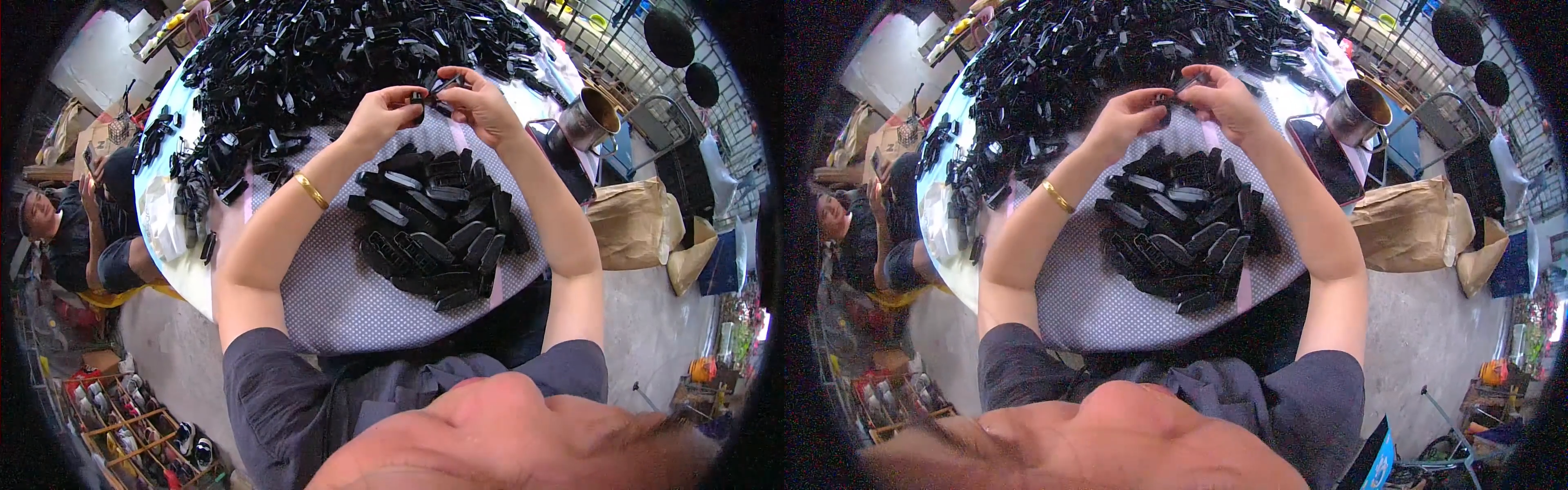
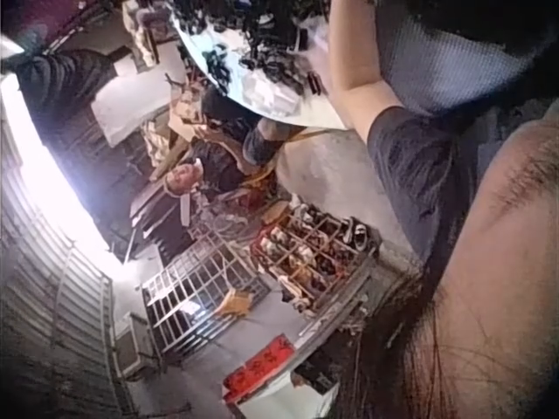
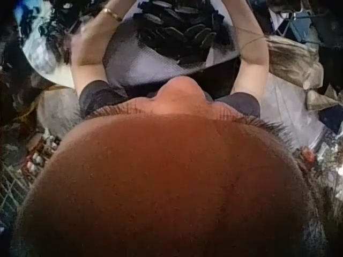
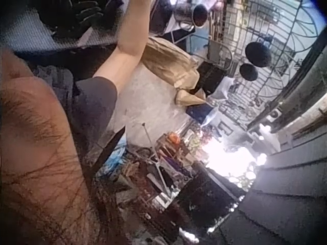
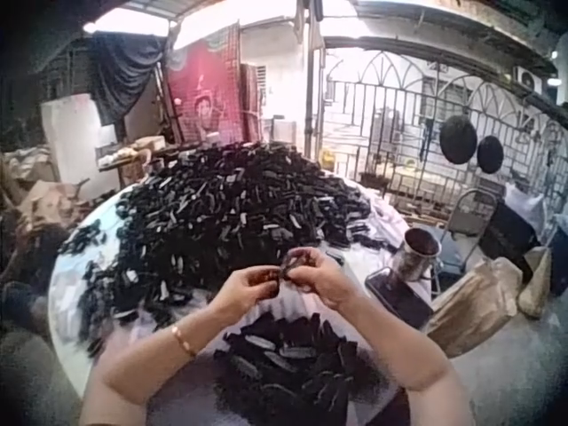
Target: Sorting and inspecting black plastic components on a table.
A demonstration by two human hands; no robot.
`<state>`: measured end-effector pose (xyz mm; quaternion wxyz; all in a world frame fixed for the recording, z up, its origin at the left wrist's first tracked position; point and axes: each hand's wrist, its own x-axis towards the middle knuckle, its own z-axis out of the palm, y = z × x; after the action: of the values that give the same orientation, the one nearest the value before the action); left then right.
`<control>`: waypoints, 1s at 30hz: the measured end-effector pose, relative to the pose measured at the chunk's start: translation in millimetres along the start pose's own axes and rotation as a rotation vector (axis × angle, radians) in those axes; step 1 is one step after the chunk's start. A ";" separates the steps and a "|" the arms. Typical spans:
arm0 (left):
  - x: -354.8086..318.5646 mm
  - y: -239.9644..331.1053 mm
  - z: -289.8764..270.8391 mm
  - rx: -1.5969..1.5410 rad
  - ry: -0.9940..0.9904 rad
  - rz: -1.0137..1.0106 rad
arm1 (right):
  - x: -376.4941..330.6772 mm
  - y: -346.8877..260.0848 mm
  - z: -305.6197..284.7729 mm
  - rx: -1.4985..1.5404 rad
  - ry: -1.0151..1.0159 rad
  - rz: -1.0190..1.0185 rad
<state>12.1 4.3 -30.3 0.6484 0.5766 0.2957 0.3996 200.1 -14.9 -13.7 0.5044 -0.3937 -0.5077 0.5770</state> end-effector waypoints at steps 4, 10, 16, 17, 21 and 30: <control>0.1 -4.3 2.0 0.083 0.101 0.107 | -2.8 -1.7 11.5 0.179 0.048 0.015; -0.8 2.7 3.0 0.097 0.105 0.169 | 2.2 4.0 4.6 0.281 -0.020 0.135; -1.1 4.2 -0.1 0.184 0.097 0.185 | -0.6 5.3 9.7 0.258 -0.012 0.162; -1.1 4.0 0.0 0.184 0.097 0.185 | -0.8 6.8 11.3 0.301 0.004 0.119; -1.6 4.8 1.3 0.207 0.121 0.211 | -1.2 8.7 12.0 0.203 0.009 0.148; 3.2 -4.1 -0.2 -0.171 0.096 0.146 | -5.6 16.8 30.8 -0.309 0.194 -0.161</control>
<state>14.3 7.1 -34.1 0.6496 0.5194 0.2482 0.4967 168.2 -25.8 -25.1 0.5291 -0.4784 -0.5689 0.4094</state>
